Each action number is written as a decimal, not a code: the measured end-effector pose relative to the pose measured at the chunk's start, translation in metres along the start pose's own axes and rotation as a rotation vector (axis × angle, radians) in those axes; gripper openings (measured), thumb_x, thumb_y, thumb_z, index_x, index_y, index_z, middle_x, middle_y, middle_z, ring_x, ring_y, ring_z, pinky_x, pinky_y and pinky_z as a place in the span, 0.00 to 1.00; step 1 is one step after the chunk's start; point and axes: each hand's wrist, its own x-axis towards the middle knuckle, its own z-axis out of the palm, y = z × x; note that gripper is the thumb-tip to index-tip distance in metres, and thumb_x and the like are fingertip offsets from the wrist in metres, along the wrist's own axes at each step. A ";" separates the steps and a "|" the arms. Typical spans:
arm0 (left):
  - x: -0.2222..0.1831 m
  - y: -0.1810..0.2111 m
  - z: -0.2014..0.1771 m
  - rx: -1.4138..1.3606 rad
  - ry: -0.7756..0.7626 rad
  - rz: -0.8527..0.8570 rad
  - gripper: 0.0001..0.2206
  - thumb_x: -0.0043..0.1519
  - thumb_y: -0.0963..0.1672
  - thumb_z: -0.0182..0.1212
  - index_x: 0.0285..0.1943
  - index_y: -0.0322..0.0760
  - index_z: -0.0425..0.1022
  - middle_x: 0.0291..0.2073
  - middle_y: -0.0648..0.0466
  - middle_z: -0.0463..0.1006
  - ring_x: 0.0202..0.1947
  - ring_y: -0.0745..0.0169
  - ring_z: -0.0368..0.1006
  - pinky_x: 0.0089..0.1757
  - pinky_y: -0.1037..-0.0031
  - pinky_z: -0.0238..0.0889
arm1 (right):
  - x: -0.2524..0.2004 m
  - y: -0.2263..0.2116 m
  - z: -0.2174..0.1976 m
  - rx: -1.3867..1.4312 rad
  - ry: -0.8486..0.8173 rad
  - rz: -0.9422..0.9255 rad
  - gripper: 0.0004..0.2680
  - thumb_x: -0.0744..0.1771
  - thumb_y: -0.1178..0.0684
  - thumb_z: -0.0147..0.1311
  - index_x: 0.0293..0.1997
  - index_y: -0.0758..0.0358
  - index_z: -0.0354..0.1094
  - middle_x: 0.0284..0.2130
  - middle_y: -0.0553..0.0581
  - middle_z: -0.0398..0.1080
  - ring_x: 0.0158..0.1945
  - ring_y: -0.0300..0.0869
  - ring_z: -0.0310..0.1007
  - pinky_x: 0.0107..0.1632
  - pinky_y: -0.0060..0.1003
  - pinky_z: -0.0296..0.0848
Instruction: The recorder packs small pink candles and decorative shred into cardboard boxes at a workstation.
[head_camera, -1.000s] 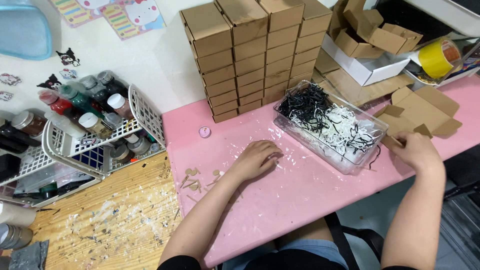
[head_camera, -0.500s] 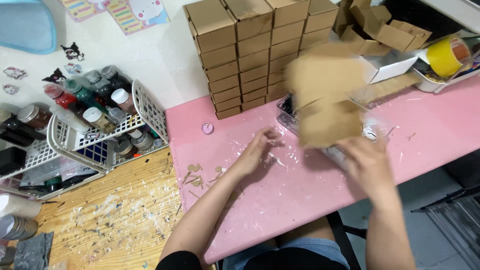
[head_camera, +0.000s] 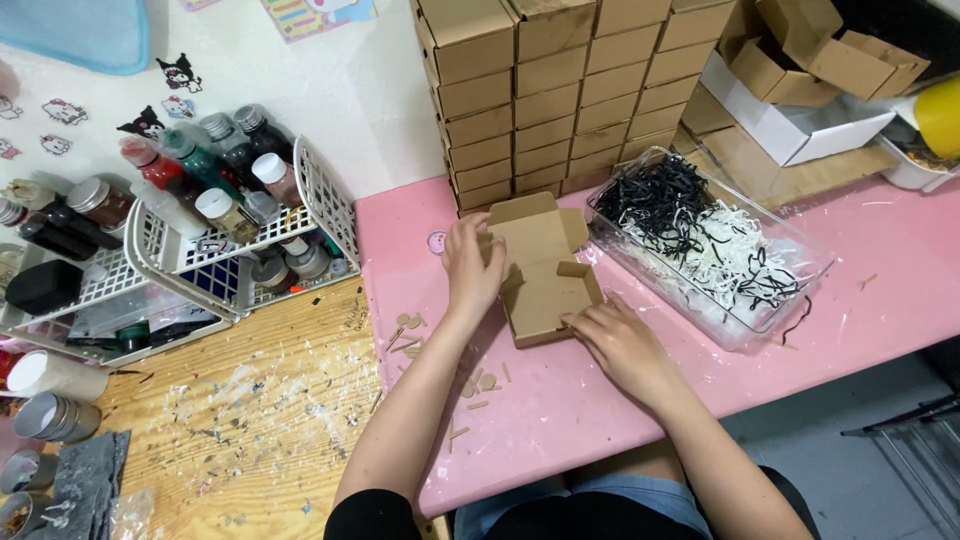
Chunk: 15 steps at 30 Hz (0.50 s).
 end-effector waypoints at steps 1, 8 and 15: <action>-0.001 0.002 0.000 -0.002 -0.002 0.001 0.20 0.65 0.44 0.59 0.66 0.38 0.64 0.62 0.43 0.66 0.66 0.41 0.59 0.63 0.52 0.51 | 0.002 -0.004 -0.006 -0.001 0.000 0.002 0.12 0.65 0.57 0.54 0.53 0.60 0.74 0.41 0.58 0.74 0.51 0.51 0.72 0.70 0.53 0.59; -0.010 0.039 -0.004 0.148 -0.160 0.389 0.14 0.64 0.45 0.59 0.58 0.40 0.71 0.57 0.49 0.71 0.67 0.45 0.61 0.64 0.52 0.49 | -0.001 0.034 -0.057 0.053 0.370 0.184 0.12 0.65 0.53 0.59 0.53 0.64 0.72 0.52 0.64 0.72 0.59 0.55 0.70 0.63 0.48 0.67; -0.014 0.076 0.008 0.172 -0.296 0.479 0.11 0.65 0.45 0.59 0.55 0.41 0.75 0.51 0.53 0.75 0.59 0.53 0.68 0.58 0.58 0.55 | 0.010 0.120 -0.108 -0.183 0.288 0.606 0.20 0.66 0.43 0.65 0.61 0.64 0.72 0.47 0.70 0.74 0.53 0.61 0.72 0.58 0.52 0.71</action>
